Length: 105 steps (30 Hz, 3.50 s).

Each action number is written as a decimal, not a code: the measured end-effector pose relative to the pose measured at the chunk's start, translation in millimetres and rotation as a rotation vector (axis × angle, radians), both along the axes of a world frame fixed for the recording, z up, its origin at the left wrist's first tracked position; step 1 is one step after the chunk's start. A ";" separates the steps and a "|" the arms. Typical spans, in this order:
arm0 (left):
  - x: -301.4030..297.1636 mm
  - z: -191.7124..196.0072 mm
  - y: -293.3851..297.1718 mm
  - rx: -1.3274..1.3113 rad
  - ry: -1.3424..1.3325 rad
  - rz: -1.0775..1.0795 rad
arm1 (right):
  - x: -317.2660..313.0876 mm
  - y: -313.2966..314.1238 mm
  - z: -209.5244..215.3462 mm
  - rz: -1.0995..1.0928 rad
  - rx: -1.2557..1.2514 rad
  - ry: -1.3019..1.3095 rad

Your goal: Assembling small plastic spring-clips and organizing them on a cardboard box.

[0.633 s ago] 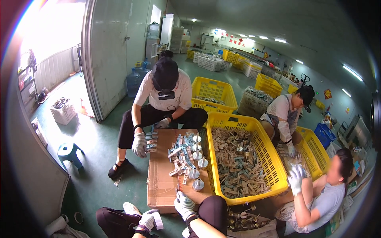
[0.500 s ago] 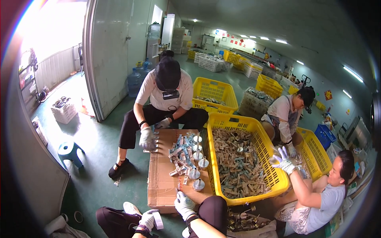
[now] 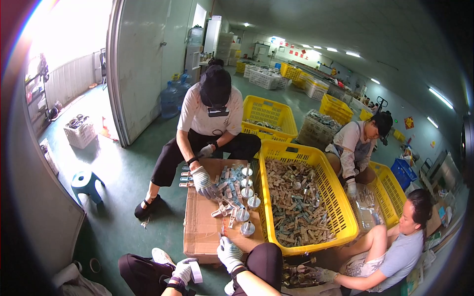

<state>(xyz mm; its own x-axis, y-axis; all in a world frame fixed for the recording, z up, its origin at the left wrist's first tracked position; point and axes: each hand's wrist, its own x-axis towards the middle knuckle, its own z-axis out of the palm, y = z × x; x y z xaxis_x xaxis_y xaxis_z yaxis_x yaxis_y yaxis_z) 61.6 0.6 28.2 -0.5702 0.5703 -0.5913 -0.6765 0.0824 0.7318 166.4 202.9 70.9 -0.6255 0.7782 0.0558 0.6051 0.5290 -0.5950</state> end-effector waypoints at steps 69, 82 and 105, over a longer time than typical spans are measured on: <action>-1.9 31.6 0.5 -0.062 0.043 -0.123 | -2.6 -11.7 19.6 -0.036 0.062 0.018; -4.8 13.8 6.9 -0.055 0.034 -0.087 | -0.8 -9.8 19.5 -0.046 -0.017 0.019; -7.4 -2.5 12.8 -0.044 0.065 -0.069 | -0.1 -7.0 19.2 -0.063 -0.027 -0.006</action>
